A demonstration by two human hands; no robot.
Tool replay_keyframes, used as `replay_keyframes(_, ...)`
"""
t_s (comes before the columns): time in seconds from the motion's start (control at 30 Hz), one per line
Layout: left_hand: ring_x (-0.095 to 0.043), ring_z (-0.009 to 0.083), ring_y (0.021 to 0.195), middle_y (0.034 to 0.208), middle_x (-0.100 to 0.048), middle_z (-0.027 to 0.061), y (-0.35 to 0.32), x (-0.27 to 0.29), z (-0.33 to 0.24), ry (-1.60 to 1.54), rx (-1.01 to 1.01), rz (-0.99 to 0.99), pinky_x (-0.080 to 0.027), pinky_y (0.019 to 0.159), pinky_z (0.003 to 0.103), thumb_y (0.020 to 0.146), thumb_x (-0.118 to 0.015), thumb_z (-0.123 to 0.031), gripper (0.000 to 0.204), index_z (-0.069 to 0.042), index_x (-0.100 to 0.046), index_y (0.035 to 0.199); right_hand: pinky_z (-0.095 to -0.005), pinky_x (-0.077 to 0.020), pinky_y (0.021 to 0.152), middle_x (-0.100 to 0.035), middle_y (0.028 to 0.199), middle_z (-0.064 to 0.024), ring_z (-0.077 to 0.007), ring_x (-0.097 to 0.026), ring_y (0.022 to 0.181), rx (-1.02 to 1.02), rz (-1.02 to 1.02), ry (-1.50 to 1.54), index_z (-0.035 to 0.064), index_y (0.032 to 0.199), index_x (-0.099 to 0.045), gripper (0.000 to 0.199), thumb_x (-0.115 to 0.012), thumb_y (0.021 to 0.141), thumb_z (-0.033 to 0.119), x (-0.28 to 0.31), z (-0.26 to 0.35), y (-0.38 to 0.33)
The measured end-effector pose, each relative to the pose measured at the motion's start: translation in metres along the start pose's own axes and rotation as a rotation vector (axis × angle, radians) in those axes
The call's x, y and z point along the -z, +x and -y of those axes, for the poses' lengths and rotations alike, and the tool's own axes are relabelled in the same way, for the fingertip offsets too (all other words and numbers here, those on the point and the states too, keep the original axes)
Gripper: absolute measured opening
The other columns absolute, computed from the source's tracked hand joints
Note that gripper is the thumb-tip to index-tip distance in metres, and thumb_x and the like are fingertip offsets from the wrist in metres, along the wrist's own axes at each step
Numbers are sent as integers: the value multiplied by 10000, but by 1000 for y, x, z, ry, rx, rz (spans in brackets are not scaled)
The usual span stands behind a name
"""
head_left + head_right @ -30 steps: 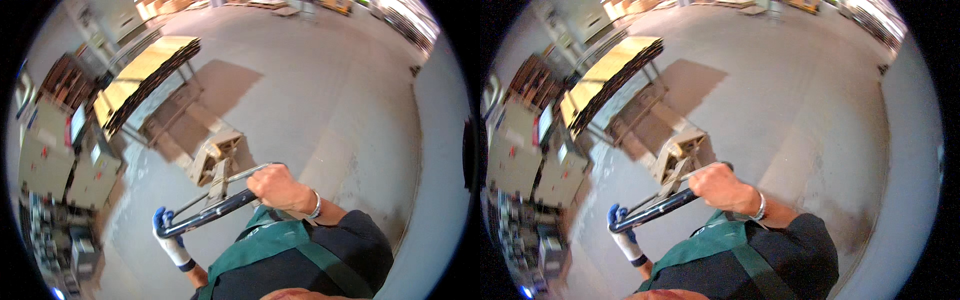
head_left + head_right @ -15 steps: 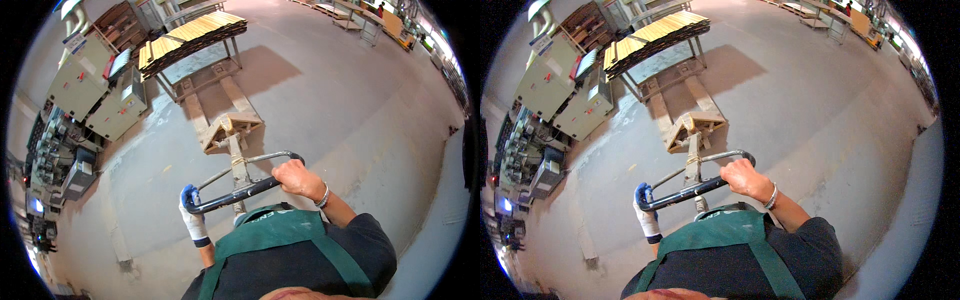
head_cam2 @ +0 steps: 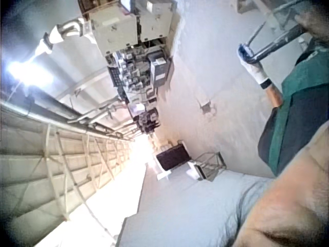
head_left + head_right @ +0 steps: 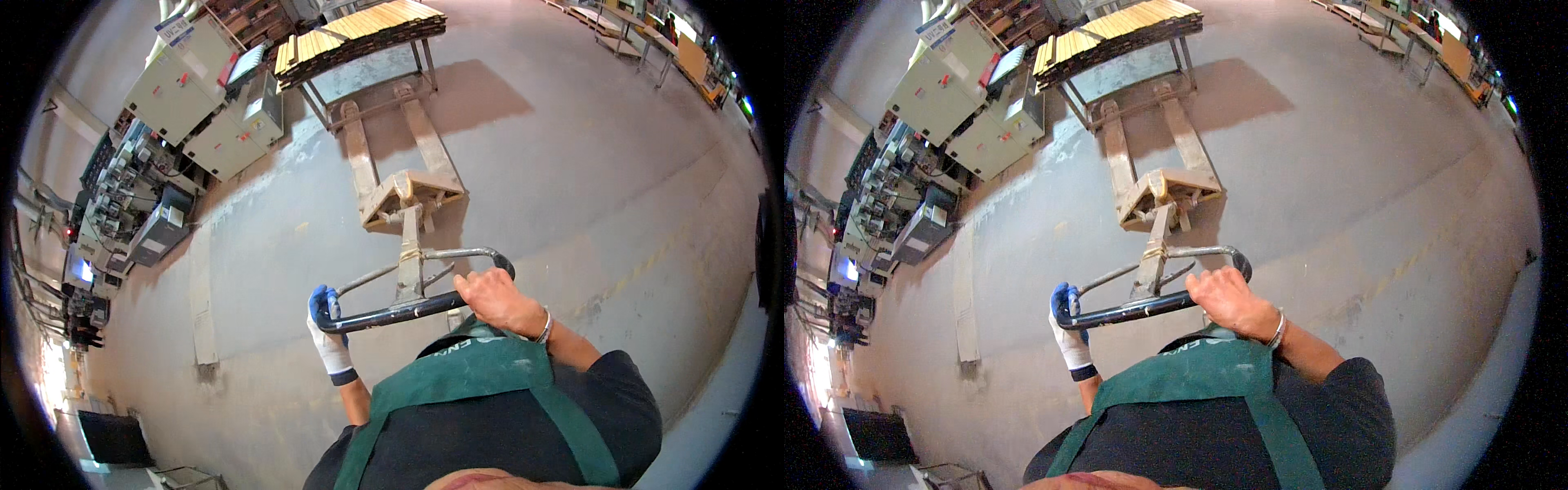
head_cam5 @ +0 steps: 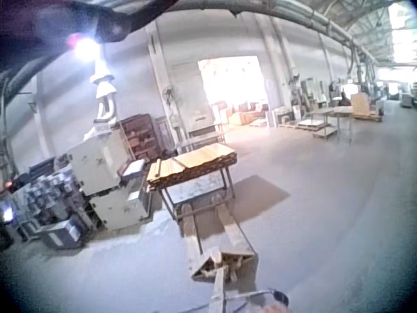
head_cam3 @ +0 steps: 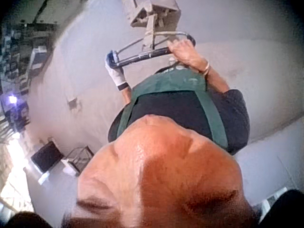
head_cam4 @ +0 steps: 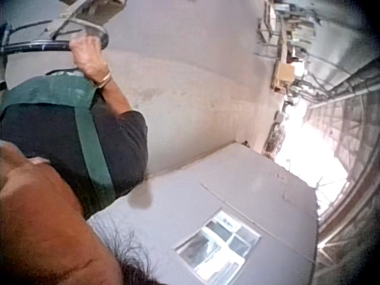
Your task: The person feeds long dark wooden planks into a UV coating machine and collects them on the other side. They then use a manual pallet jack to move a stack of light-colored wooden planks across the workshop floor and stack them onto a metal rack.
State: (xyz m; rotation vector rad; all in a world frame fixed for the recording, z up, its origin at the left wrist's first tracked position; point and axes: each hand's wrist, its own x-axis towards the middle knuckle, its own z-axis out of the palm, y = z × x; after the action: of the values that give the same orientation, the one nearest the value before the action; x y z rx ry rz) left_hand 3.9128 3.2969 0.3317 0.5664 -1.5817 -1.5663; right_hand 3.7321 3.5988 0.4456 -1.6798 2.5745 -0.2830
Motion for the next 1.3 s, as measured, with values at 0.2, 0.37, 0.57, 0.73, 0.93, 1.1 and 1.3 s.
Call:
replay_keyframes(0.2,-617,169,1095,1182,-643,108,-8,0,26,-37,39,-76,-484,979,282,971,-675,-150,466,45,-526,1368,-457,-541,652,-669,816,-175,-355,-700,759,70,68,35,6,971,-551,178,-618,820,72,-18,-6,6)
replay_keyframes(0.37,-607,168,1092,1206,-632,104,-12,3,41,15,40,-85,-471,1000,301,972,-670,-165,492,49,-508,1385,-514,-537,682,-659,831,-203,-394,-685,742,146,136,190,-11,1093,-519,266,-597,860,91,-21,-19,10)
replay_keyframes(0.57,-606,207,1164,1258,-628,126,32,-29,4,66,25,-241,-469,1056,362,985,-647,-138,435,37,-527,1365,-483,-534,834,-620,1110,-245,-409,-647,985,351,191,644,-6,1468,-369,719,-694,846,149,32,-78,60)
replay_keyframes(0.73,-561,217,1225,1305,-600,118,67,-100,-5,118,-69,-321,-431,1082,364,974,-678,-265,519,18,-521,1380,-470,-533,883,-550,1301,-274,-408,-616,1102,631,179,830,-28,1479,-349,805,-721,803,201,71,-180,109)
replay_keyframes(0.93,-500,259,1302,1440,-517,157,25,-189,-80,404,-70,-464,-358,1133,407,1006,-602,-279,570,49,-455,1448,-518,-500,922,-448,1412,-318,-454,-579,1162,946,182,1052,-14,1478,-359,883,-769,770,317,91,-264,129)
replay_keyframes(1.1,-553,238,1231,1381,-579,146,27,-365,-172,695,-17,-655,-403,1082,370,1037,-540,-239,457,49,-522,1391,-519,-510,914,-416,1444,-324,-490,-584,1132,1003,357,1133,6,1461,-391,901,-784,737,372,104,-315,137)
replay_keyframes(1.3,-632,216,1056,1205,-652,156,71,-482,-184,1014,68,-331,-492,932,333,1025,-549,-105,312,48,-598,1292,-523,-488,962,-395,1455,-335,-490,-549,1191,1148,404,1246,-2,1422,-434,850,-774,748,389,109,-349,157)
